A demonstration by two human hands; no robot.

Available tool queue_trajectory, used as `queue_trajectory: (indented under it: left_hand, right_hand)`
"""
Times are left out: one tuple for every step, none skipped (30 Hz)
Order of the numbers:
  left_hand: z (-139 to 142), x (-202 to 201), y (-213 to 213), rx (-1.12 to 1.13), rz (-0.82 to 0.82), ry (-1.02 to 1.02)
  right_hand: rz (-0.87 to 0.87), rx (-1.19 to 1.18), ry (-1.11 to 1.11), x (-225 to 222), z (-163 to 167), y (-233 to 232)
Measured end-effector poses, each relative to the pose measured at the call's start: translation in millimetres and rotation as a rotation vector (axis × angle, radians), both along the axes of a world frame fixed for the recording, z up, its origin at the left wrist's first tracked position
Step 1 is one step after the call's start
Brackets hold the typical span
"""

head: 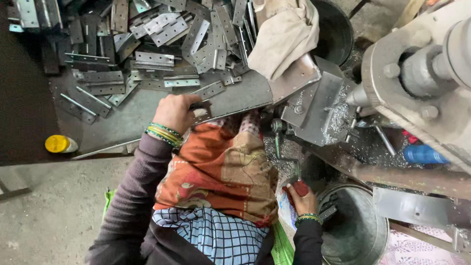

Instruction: The person repeatedly picks metal hinge pieces from a pile, positions them under a drill press, and operates the machine to drill holes. After each piece is drilled, it is placed into a metal bucket. The person occasionally wipes the machine table with a cloth.

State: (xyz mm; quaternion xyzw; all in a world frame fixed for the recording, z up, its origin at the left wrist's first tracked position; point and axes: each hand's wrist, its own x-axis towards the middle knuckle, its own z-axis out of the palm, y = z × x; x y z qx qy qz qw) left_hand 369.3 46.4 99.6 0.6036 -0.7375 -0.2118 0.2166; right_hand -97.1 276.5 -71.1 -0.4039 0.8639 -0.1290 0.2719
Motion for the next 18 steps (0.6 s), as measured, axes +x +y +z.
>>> queue_trajectory:
  left_hand:
    - [10,-15,-4,-0.046,-0.039,0.041]
    - [18,-35,-7,-0.091,-0.075,0.085]
    - [23,-61,-6,-0.154,-0.100,0.182]
    - [24,-90,-2,-0.218,-0.124,0.278]
    - [23,-123,-1,-0.200,-0.112,0.211]
    - [18,-144,11,-0.327,-0.234,0.344]
    - [11,-174,16,-0.432,-0.272,0.325]
    - [1,-199,18,-0.534,-0.311,0.306]
    - [-11,-220,18,-0.535,-0.382,0.231]
    - [-23,-238,19,-0.537,-0.452,0.156]
    - [-36,-252,19,-0.543,-0.520,0.082]
    - [-47,-264,22,-0.490,-0.547,0.091]
    - [-57,-275,27,-0.433,-0.574,0.097]
    - [-64,-283,28,-0.374,-0.603,0.100]
    - [-70,-288,26,-0.386,-0.544,0.102]
    - [-73,-290,25,-0.392,-0.488,0.096]
    - [-75,-291,25,-0.392,-0.433,0.092]
    - [-74,-291,24,-0.347,-0.428,0.075]
  right_hand:
    - [-0.006,-0.036,-0.019,1,1,-1]
    - [-0.009,-0.073,-0.036,1,3,-1]
    - [-0.025,-0.027,-0.021,1,3,-2]
    - [-0.040,0.017,-0.007,1,2,-2]
    - [-0.054,0.060,0.006,1,1,-3]
    - [-0.054,0.043,-0.017,1,-1,-3]
    - [-0.054,0.030,-0.040,0,-4,-3]
    - [-0.055,0.020,-0.061,0,-6,-2]
    - [-0.059,-0.021,-0.215,-1,-9,-2]
    - [-0.060,-0.064,-0.367,-3,-10,-1]
    - [-0.060,-0.110,-0.516,-4,-11,-1]
    - [-0.042,-0.102,-0.371,-5,-11,0]
    - [-0.025,-0.091,-0.228,-4,-11,0]
    - [-0.007,-0.080,-0.090,-3,-9,-1]
    - [-0.018,-0.064,-0.145,-1,-5,-2]
    - [-0.030,-0.044,-0.209,2,-1,-5]
    - [-0.045,-0.018,-0.272,6,6,-6]
    - [-0.039,-0.004,-0.329,10,15,-8]
